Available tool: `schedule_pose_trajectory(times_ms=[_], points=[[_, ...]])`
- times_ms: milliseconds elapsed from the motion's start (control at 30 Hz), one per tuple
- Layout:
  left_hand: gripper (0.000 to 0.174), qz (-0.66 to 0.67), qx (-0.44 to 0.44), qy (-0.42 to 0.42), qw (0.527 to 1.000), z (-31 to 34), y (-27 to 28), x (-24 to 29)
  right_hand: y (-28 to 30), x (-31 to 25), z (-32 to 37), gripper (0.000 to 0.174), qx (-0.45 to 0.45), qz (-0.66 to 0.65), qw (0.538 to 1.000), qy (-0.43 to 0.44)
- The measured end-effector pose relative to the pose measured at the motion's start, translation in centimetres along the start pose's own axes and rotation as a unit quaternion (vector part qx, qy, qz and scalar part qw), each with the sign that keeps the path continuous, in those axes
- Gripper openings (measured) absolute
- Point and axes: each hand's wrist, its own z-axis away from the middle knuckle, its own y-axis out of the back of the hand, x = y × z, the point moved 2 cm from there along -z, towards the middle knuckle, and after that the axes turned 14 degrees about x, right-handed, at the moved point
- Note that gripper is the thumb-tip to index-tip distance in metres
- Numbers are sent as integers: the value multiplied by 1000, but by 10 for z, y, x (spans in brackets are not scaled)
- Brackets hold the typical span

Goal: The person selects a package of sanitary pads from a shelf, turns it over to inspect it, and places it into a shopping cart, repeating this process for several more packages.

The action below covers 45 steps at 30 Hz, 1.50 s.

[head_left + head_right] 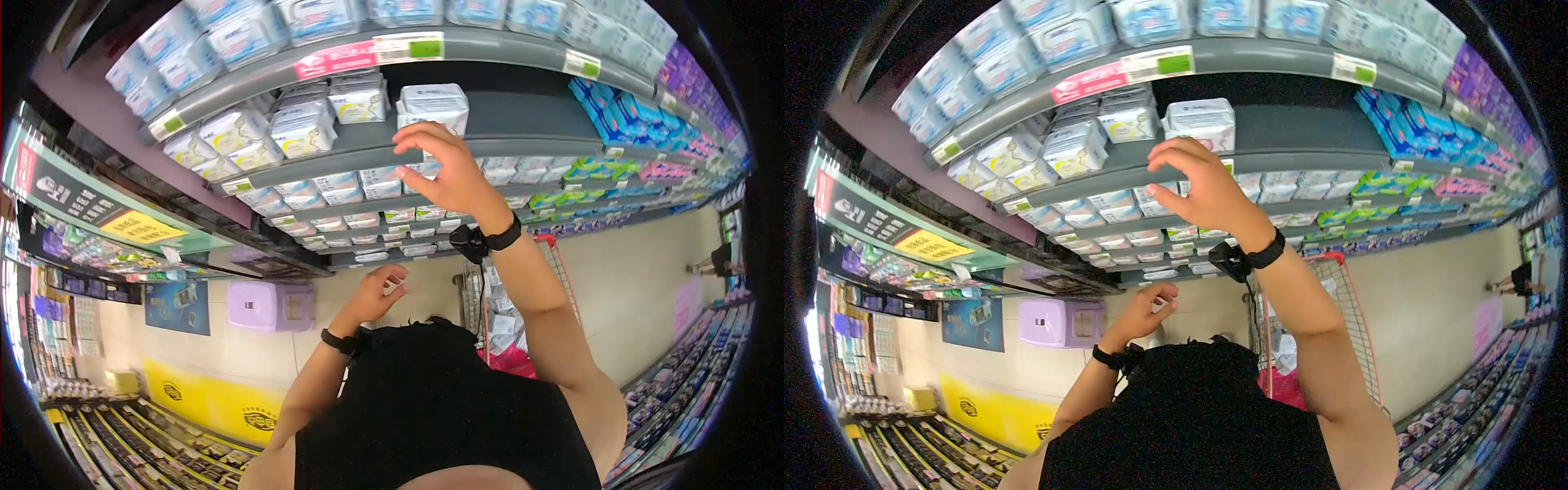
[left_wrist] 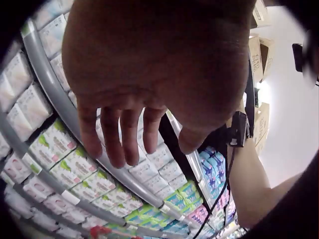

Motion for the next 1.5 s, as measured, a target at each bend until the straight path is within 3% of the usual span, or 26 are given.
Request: schedule_pose_trajectory(times_ms=[33,167,300,367,400,500,633,833,867,967,1100,1133,1200,1267,1300,1333,1367,1400,1433,1500], points=[[29,5,14,1,1000,0,10,-4,-10,-1,-3,21,-8,31,999,29],[30,31,40,17,999,8,52,-30,-53,-1,-12,22,-62,4,998,-32],[29,45,32,22,998,17,103,-56,-98,0,-43,36,-13,114,993,41],[28,46,41,22,998,20,128,-75,-115,15,-59,46,22,220,971,95],[27,41,51,26,997,20,140,-87,-122,26,-66,60,1,288,954,88],[24,49,65,36,996,20,176,-112,-138,59,-78,68,-41,432,900,38],[22,68,44,42,996,16,206,-136,-142,73,-95,82,-137,529,836,-55],[25,68,-29,0,997,0,210,-163,-141,73,-96,87,-121,593,796,2],[26,64,-39,-16,997,-3,210,-163,-139,74,-98,87,-147,587,796,-30],[28,54,-57,-35,996,-13,211,-153,-138,51,-96,86,-81,604,793,-22],[29,52,-84,-43,994,-20,207,-145,-129,4,-71,79,55,608,788,81],[29,56,-92,-47,993,-23,206,-144,-128,-8,-60,71,101,571,807,109],[30,64,-108,-55,991,-23,201,-144,-125,-37,-29,71,116,512,846,93],[31,83,-116,-56,988,-24,199,-138,-129,-56,15,72,171,429,887,-3],[32,93,-120,-56,987,-26,198,-137,-127,-48,58,72,221,321,917,-84],[38,94,-138,-50,985,-28,196,-138,-130,-44,90,77,249,96,931,-248],[43,91,-140,-49,985,-31,194,-133,-126,-35,127,81,253,-32,892,-372],[48,87,-145,-47,985,-33,194,-123,-133,-31,164,77,276,-124,850,-432],[52,82,-153,-45,984,-33,194,-113,-152,-32,188,63,343,-224,777,-478],[63,98,-131,-106,981,-36,189,-84,-163,-26,243,48,212,-258,712,-618]])
